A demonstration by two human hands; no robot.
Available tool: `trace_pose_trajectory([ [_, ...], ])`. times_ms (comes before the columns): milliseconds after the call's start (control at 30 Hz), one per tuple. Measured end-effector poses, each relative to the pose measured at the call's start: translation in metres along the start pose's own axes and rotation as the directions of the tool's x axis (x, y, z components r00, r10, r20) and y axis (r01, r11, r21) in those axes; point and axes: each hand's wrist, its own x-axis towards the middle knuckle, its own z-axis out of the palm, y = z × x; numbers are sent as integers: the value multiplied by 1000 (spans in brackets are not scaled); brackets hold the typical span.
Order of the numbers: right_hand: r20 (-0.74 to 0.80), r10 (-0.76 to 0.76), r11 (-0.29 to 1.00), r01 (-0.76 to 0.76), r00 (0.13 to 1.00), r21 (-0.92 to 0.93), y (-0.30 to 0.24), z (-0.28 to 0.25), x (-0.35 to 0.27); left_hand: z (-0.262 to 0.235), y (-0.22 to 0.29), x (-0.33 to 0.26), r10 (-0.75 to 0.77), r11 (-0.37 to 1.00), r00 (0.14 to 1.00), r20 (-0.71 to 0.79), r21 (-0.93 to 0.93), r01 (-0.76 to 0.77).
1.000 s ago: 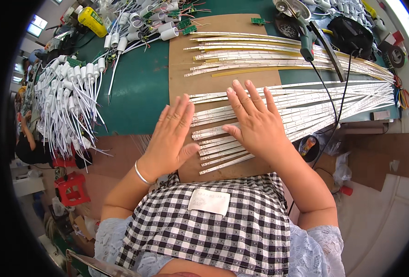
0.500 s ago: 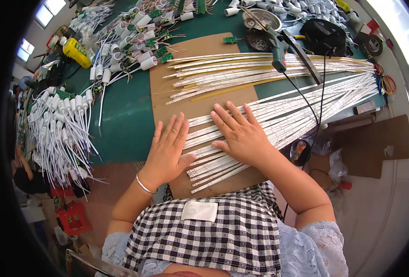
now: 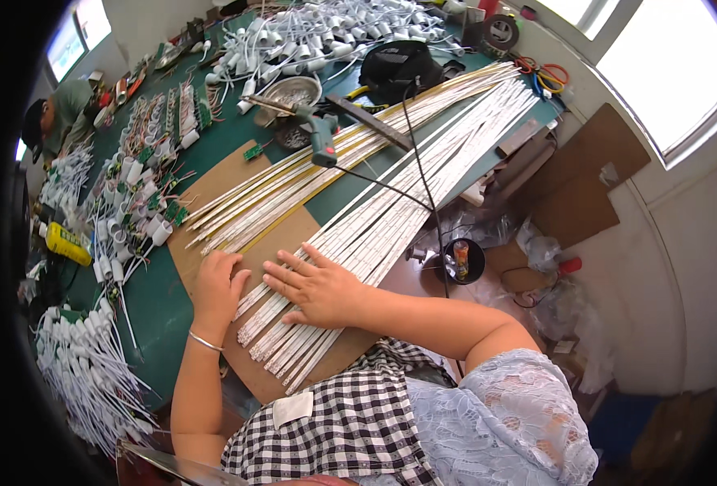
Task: The person arranges multiple LED light strips on a cardboard work surface and uses a soldering iron to attach wires to the ends of the strips. The person repeatedly picks up a soldering iron, applies it to the connection points, and then sets the tool down to prepare the next strip.
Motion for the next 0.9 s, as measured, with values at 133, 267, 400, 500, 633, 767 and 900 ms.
trace_pose_trajectory([
  [133, -10, 4, 1000, -4, 1000, 27, 1, 3, -3, 16, -27, 19, -20, 997, 999, -43, 76, 23],
  [267, 29, -3, 1000, 2, 1000, 25, -2, -4, 0, 19, -37, 25, 21, 962, 995, -101, 272, 8],
  [400, 60, 15, 1000, -16, 998, 15, -3, -6, -1, 16, -25, 20, 48, 938, 997, -52, 345, -27],
  [500, 31, 10, 999, -11, 999, 46, -1, -5, 0, 1, -15, 16, 15, 987, 1000, 19, 157, -17],
  [633, -224, 83, 981, -40, 971, 188, 26, -24, 6, -23, 8, -2, -8, 1000, 998, 61, -28, 10],
  [767, -580, 440, 895, -279, 685, 349, 129, -63, 23, -39, 21, -40, -7, 1000, 993, 115, -10, 8],
  [900, -511, 447, 836, -546, 734, -53, 254, -57, 12, -32, 32, -63, -107, 994, 977, 186, -7, 110],
])
